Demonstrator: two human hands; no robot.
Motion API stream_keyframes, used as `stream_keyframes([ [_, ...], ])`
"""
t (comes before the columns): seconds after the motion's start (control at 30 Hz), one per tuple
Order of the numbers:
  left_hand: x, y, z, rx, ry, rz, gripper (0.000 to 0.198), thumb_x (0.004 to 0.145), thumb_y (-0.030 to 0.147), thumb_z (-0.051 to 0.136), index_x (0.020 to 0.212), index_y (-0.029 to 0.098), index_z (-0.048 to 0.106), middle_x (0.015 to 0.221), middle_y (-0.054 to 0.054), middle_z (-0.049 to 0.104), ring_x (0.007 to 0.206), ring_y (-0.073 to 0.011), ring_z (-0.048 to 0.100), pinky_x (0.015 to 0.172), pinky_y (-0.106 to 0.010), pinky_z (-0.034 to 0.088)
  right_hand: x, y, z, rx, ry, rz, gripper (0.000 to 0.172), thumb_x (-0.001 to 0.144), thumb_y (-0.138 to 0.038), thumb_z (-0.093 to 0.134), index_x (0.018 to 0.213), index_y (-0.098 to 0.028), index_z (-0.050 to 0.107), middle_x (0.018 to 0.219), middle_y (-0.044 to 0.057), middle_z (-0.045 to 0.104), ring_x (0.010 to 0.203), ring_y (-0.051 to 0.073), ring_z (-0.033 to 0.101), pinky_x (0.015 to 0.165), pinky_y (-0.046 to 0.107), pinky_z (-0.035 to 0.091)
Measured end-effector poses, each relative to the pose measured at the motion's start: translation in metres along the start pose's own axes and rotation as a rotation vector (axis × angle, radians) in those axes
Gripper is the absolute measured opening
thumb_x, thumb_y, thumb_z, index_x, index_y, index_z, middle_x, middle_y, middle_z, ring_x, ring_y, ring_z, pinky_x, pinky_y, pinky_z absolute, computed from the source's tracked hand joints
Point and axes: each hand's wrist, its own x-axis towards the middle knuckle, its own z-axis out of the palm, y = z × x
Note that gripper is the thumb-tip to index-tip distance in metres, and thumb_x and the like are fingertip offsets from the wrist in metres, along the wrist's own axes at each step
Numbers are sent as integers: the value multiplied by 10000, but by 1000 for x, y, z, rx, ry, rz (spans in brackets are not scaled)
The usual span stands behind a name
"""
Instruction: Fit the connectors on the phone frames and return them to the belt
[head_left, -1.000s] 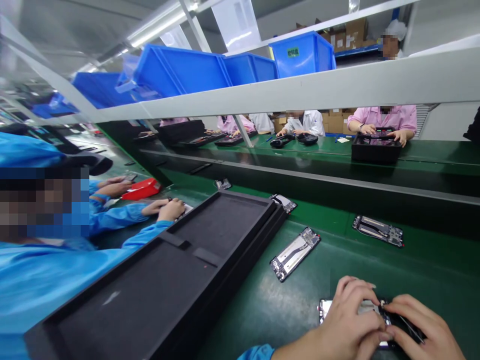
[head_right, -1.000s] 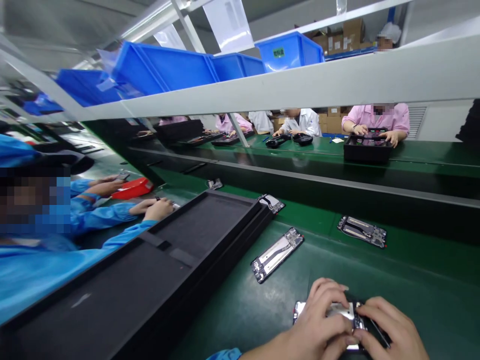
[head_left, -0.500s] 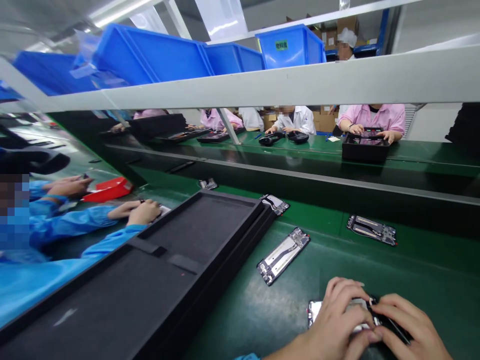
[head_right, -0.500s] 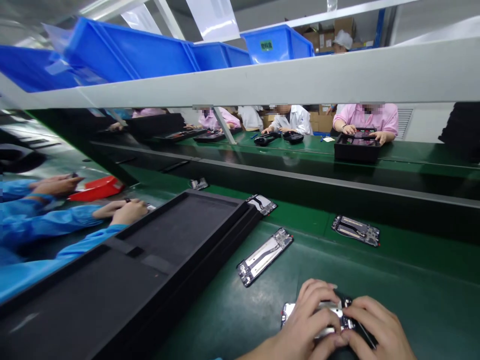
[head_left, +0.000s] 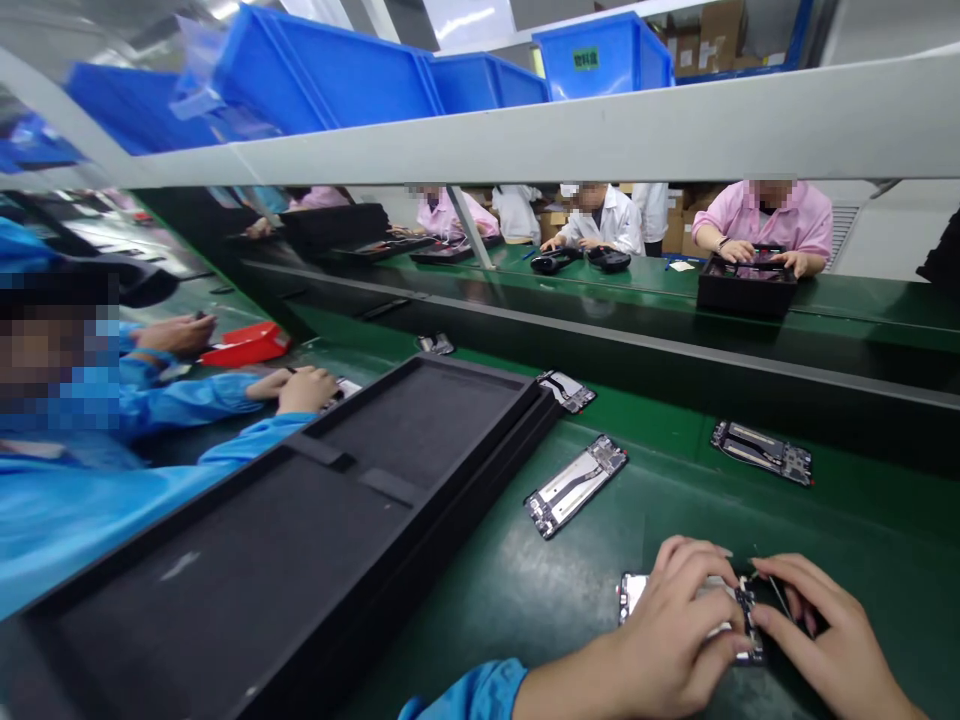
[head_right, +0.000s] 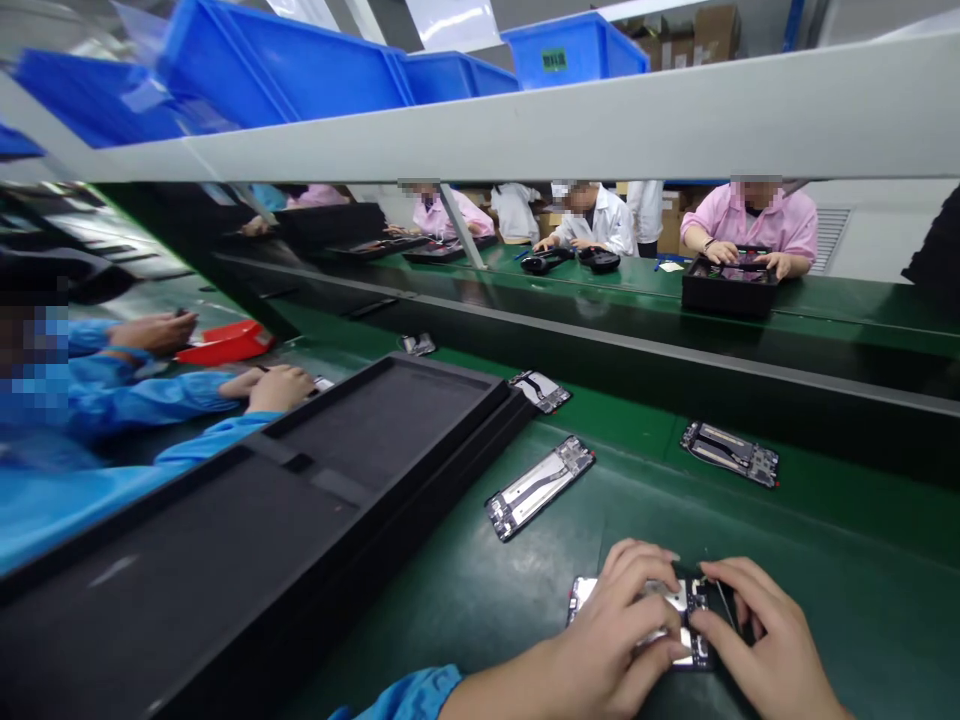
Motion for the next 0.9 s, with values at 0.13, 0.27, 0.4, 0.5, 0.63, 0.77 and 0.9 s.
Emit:
stream_keyframes([
  [0.13, -3, 1, 2, 111, -123, 30, 198, 949, 376, 656, 1065, 221, 615, 1226, -71, 628, 1250, -250, 534, 1079, -434, 365, 6, 2, -1, 120, 37, 119, 406, 869, -434, 762, 1202, -202, 736, 1046, 105, 695, 578, 146, 556, 472, 229, 508],
  [0.27, -5, 5, 7, 241, -261, 130, 212, 981, 423, 618, 1082, 237, 635, 1271, -40, 640, 1307, -257, 499, 1063, -440, 321, 12, 7, -7, 201, 83, 193, 473, 857, -505, 772, 1210, -192, 730, 1106, 113, 696, 703, 172, 616, 604, 253, 562],
  [0.4, -3, 10, 5, 306, -292, 161, 190, 986, 373, 620, 1120, 240, 642, 1211, -19, 670, 1257, -234, 525, 979, -395, 326, 16, 10, -17, 257, 194, 336, 541, 932, -647, 645, 1046, -134, 773, 781, 74, 667, 580, 166, 547, 520, 256, 490],
  [0.5, -9, 9, -4, 357, -292, 137, 237, 976, 384, 637, 1156, 231, 635, 1140, -24, 676, 1142, -208, 566, 901, -372, 329, 20, 9, -24, 390, 242, 440, 594, 903, -699, 655, 863, -115, 753, 633, 46, 572, 510, 153, 472, 441, 256, 407],
  [0.63, -27, 3, -19, 464, -285, 70, 321, 983, 459, 624, 1197, 220, 625, 1104, -30, 658, 1013, -182, 573, 838, -362, 329, 23, 11, -31, 568, 245, 448, 616, 948, -690, 594, 599, -183, 569, 659, 50, 542, 549, 163, 485, 468, 271, 435],
  [0.77, -38, -2, -27, 494, -313, 105, 292, 1022, 434, 571, 1224, 235, 640, 1124, -29, 653, 1011, -172, 562, 815, -350, 328, 26, 9, -35, 472, 226, 371, 613, 942, -691, 606, 592, -188, 578, 724, 95, 622, 718, 221, 594, 604, 296, 505],
  [0.9, -44, 1, -31, 429, -346, 97, 262, 1038, 340, 543, 1251, 227, 646, 1127, -44, 662, 1044, -191, 550, 856, -351, 337, 26, -13, -39, 430, 73, 435, 532, 936, -650, 629, 1080, -144, 709, 568, -8, 532, 525, 187, 520, 565, 321, 478],
])
